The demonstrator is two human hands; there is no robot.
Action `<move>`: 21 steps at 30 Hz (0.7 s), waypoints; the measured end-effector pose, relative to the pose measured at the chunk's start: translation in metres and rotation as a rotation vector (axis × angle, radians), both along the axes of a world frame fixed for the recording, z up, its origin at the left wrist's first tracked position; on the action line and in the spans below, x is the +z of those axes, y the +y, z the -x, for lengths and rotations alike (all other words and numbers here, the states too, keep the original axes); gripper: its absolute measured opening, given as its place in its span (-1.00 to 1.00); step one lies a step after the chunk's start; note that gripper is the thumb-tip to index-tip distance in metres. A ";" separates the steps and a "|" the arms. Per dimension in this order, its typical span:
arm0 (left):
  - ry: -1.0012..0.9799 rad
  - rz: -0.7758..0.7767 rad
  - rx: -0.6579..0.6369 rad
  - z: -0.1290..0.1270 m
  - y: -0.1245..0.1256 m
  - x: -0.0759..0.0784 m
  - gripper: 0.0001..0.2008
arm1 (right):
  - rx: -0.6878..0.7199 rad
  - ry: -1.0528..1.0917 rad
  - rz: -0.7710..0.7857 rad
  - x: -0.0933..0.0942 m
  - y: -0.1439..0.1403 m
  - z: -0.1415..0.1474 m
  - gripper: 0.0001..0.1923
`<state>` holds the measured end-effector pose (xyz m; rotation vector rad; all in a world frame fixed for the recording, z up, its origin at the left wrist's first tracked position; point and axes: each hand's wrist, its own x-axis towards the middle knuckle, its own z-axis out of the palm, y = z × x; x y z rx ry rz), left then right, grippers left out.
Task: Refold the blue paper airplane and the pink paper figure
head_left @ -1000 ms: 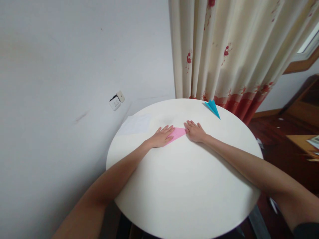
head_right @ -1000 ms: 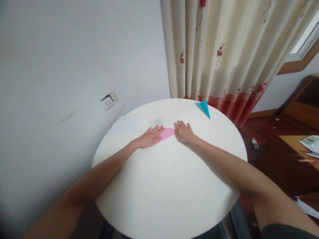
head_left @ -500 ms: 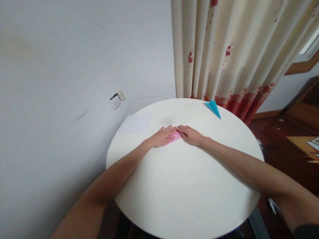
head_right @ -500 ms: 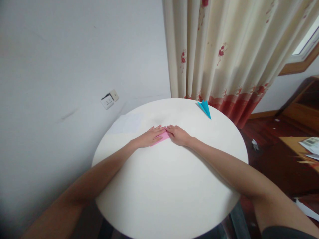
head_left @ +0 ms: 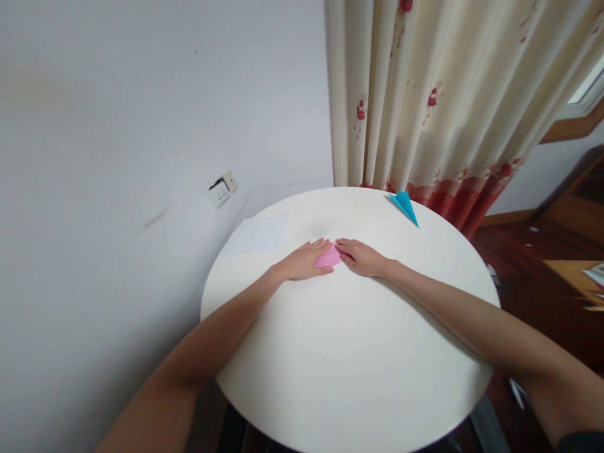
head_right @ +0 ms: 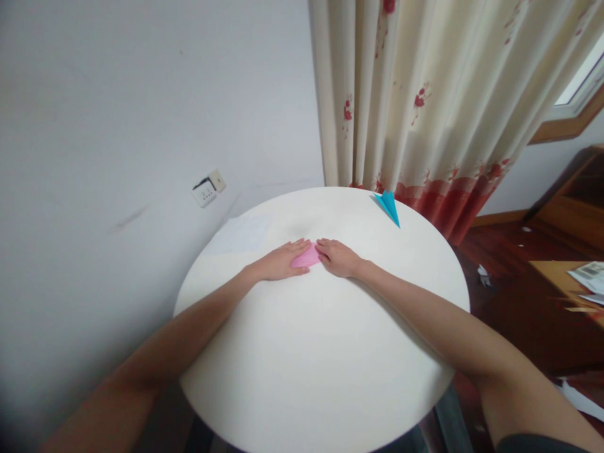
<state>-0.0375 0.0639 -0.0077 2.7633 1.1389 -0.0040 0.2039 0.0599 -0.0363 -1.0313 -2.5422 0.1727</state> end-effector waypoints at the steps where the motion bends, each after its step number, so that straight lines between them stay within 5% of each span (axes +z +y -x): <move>1: 0.004 -0.007 -0.003 0.000 0.000 0.000 -0.11 | 0.002 0.002 -0.019 0.000 0.000 0.000 -0.52; 12: -0.024 -0.054 0.002 -0.002 -0.007 0.008 -0.40 | -0.016 -0.028 -0.074 0.012 -0.007 0.000 -0.66; 21: -0.096 -0.100 0.023 -0.005 -0.010 0.002 -0.38 | -0.009 -0.015 -0.069 0.015 -0.010 0.001 -0.68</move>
